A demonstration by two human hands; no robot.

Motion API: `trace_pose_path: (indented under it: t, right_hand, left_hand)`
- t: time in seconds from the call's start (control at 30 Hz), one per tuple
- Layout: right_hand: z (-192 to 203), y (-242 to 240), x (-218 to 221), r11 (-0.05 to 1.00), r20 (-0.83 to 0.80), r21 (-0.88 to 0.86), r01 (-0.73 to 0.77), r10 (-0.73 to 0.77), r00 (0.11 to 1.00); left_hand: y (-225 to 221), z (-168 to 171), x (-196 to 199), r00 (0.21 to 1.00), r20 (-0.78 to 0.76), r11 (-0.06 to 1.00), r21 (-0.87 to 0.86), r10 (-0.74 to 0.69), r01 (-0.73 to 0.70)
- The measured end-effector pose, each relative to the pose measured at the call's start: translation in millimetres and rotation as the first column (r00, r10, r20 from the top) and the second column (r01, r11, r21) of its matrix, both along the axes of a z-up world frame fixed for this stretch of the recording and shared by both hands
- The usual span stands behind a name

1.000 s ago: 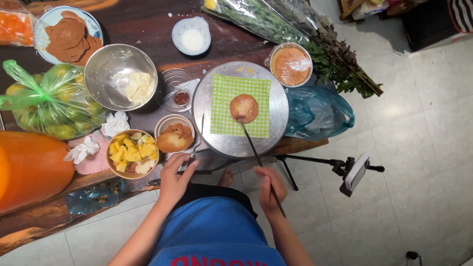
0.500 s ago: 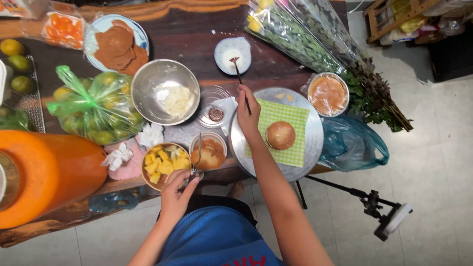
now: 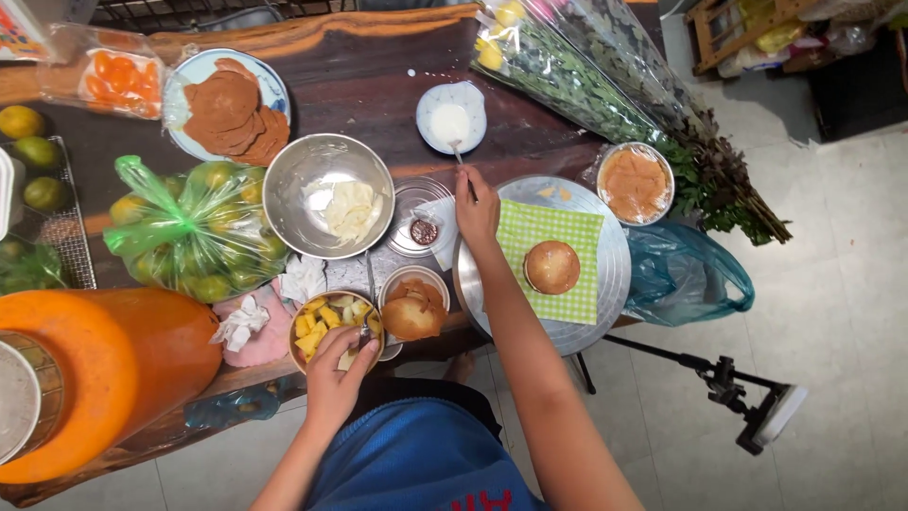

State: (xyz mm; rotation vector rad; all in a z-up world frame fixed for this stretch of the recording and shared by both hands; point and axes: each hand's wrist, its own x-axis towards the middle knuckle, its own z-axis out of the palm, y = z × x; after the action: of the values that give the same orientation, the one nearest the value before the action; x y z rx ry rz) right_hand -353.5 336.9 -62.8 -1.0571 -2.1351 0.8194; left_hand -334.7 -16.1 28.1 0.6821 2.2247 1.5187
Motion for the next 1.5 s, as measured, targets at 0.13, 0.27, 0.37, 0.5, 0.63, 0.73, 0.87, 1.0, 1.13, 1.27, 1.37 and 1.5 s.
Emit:
trace_pose_path:
  t: [0.13,0.27,0.37,0.5,0.63,0.73,0.87,1.0,1.13,1.27,1.37,1.5]
  right_hand:
    - [32.8,-20.6,33.5,0.995,-0.271,-0.041,-0.09,0.075,0.96]
    - [58.2,-38.2,100.2,0.971,-0.411,-0.165,-0.174,0.093,0.907]
    - [84.9,-59.9,180.0,0.981,-0.454,-0.103,-0.164,0.1,0.885]
    - [108.3,-85.5,278.1,0.996,-0.335,-0.094,-0.007,-0.025,0.942]
    - [91.7,-90.5,332.6,0.994,-0.341,-0.107,0.0,-0.037,0.939]
    - [101.7,-93.4,340.8,0.998,-0.295,-0.067,-0.018,-0.003,0.955]
    - [112.8,-92.9,342.0,0.996,-0.183,0.071,-0.058,0.071,0.981]
    - [112.8,-97.3,352.7,0.988,-0.182,0.127,-0.09,0.112,0.977]
    - [112.0,-108.5,374.4,0.988,-0.193,0.124,-0.093,0.116,0.974]
    - [118.3,-120.1,387.2,0.989,-0.205,0.125,-0.085,0.109,0.973]
    - [122.7,-121.5,383.5,0.991,-0.211,0.117,-0.068,0.091,0.973]
    - [119.5,-107.1,360.5,0.991,-0.181,0.125,-0.052,0.074,0.981]
  left_hand:
    - [13.6,13.1,3.8,0.998,0.02,0.998,0.023,-0.053,0.052]
    - [28.5,24.3,12.5,0.991,0.117,0.998,0.029,-0.059,0.056]
    - [32.5,10.7,25.7,0.994,0.046,0.995,0.04,-0.097,0.096]
    - [45.9,2.2,45.7,0.992,-0.006,0.99,0.062,-0.126,0.126]
    - [60.1,3.9,69.6,0.99,-0.027,0.987,0.075,-0.14,0.142]
    - [65.9,12.6,85.7,0.985,-0.026,0.981,0.09,-0.17,0.171]
    - [68.5,10.2,103.7,0.982,-0.015,0.982,0.034,-0.187,0.188]
    - [68.8,11.3,113.8,0.979,-0.045,0.98,0.017,-0.199,0.2]
    - [70.1,6.9,119.4,0.973,-0.106,0.978,0.017,-0.206,0.209]
    - [79.5,24.3,120.2,0.979,0.018,0.979,-0.028,-0.203,0.203]
    - [81.1,21.6,119.1,0.98,0.024,0.979,-0.031,-0.199,0.199]
    - [77.7,10.8,117.2,0.977,-0.077,0.979,0.022,-0.2,0.202]
